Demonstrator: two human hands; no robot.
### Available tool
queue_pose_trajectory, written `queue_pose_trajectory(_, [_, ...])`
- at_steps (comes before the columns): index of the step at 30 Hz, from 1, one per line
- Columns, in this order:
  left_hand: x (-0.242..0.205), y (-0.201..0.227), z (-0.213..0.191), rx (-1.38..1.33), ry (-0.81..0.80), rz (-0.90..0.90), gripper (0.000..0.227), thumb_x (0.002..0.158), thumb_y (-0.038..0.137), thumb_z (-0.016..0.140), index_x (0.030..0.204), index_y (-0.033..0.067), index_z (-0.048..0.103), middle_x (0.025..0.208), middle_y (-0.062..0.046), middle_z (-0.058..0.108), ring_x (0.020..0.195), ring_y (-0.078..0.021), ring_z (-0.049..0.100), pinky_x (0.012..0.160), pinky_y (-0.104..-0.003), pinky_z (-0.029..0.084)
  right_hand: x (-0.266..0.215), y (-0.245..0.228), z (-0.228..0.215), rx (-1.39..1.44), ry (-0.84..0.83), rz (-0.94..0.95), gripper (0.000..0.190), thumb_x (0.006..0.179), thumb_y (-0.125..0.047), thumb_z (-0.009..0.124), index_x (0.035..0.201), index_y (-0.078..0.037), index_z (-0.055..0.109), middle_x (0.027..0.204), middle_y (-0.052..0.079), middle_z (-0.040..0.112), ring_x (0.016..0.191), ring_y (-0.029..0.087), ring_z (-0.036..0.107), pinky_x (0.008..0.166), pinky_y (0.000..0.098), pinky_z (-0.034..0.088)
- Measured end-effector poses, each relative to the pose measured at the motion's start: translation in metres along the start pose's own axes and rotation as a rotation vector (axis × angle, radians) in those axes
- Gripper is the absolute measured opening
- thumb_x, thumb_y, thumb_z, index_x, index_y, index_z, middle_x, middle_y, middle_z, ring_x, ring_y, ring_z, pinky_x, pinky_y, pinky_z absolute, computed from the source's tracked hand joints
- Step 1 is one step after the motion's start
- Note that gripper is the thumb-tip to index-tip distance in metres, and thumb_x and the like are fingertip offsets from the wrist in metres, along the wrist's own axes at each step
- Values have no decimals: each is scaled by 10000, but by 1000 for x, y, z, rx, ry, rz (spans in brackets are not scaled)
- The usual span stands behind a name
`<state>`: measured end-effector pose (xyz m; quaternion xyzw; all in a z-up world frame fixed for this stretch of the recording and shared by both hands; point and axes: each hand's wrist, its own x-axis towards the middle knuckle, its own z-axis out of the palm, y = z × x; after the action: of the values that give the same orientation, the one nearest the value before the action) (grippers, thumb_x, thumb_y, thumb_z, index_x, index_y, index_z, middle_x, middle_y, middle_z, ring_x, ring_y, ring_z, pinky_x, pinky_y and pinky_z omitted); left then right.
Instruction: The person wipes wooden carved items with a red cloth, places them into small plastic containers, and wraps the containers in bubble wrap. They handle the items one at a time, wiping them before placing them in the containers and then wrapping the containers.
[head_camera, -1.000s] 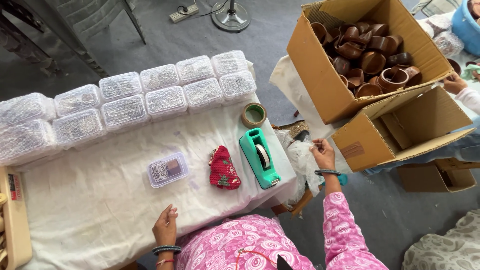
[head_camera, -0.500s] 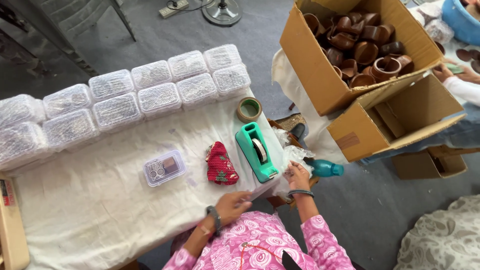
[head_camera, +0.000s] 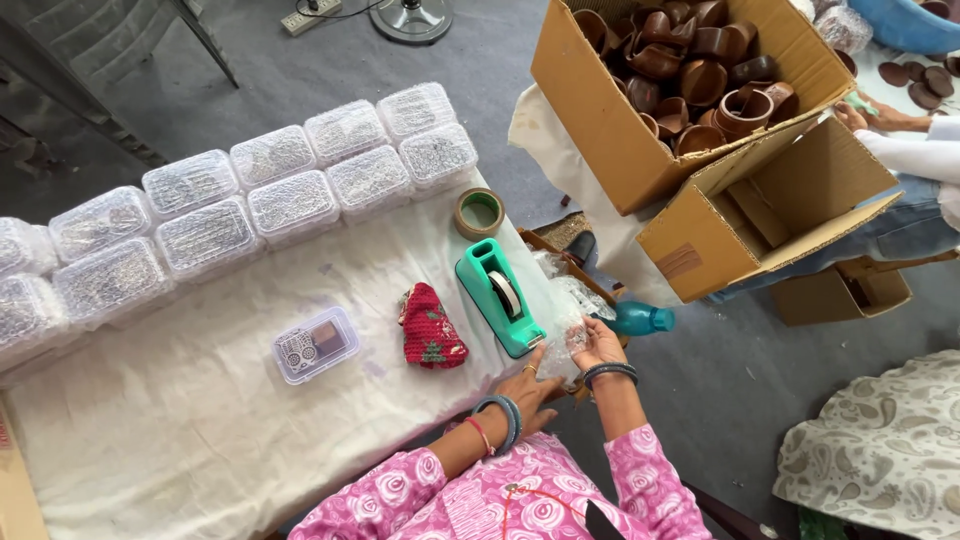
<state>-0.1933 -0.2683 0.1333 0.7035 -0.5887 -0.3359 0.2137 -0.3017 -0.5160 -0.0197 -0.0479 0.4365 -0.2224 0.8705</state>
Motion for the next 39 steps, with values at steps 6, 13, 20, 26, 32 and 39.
queue_pose_trajectory(6, [-2, -50, 31, -232, 294, 163, 653, 857, 310, 806, 1384, 1, 575, 1443, -216, 517, 1275, -424, 540, 1079, -474, 428, -26, -9, 22, -71, 18, -34, 163, 933, -116, 642, 1077, -44, 617, 973, 62, 706, 807, 198, 679, 711, 310, 580])
queue_pose_trajectory(13, [-70, -58, -25, -520, 621, 49, 193, 825, 106, 789, 986, 35, 710, 1005, -98, 714, 1006, -273, 677, 930, -367, 508, -11, -14, 42, -583, -44, -467, 144, 901, -15, 688, 1040, -54, 696, 899, 18, 689, 739, 135, 648, 630, 302, 551])
queue_pose_trajectory(20, [-85, -59, -16, -1091, 683, 11, 117, 922, -132, 591, 978, -29, 597, 970, -29, 576, 888, -88, 643, 787, -213, 539, -15, -7, 86, -892, -167, -763, 110, 935, -10, 675, 1042, 1, 699, 878, -5, 693, 701, 63, 634, 624, 253, 574])
queue_pose_trajectory(26, [-93, -57, -13, -1016, 695, 29, 136, 930, -119, 606, 1017, -17, 629, 1024, -29, 593, 903, -113, 665, 797, -255, 586, 8, 2, 91, -1015, -113, -930, 100, 950, -22, 680, 1037, 8, 719, 847, -3, 669, 715, 74, 612, 643, 266, 567])
queue_pose_trajectory(32, [-103, -93, -49, -1812, 1042, -116, 250, 940, -20, 528, 1174, 56, 575, 1054, -23, 663, 924, -122, 679, 794, -306, 609, -33, 23, 104, -1258, -436, -599, 200, 1050, -87, 688, 1200, 1, 787, 1001, 60, 671, 865, 102, 578, 778, 278, 487])
queue_pose_trajectory(39, [-101, -146, -40, -1688, 1159, -138, 255, 1017, 41, 528, 1261, 55, 599, 954, 7, 588, 761, -73, 584, 630, -249, 535, -158, 79, 211, -1876, -1128, -995, 752, 660, -67, 762, 1385, -154, 586, 1502, 134, 419, 1403, 328, 350, 1117, 475, 324])
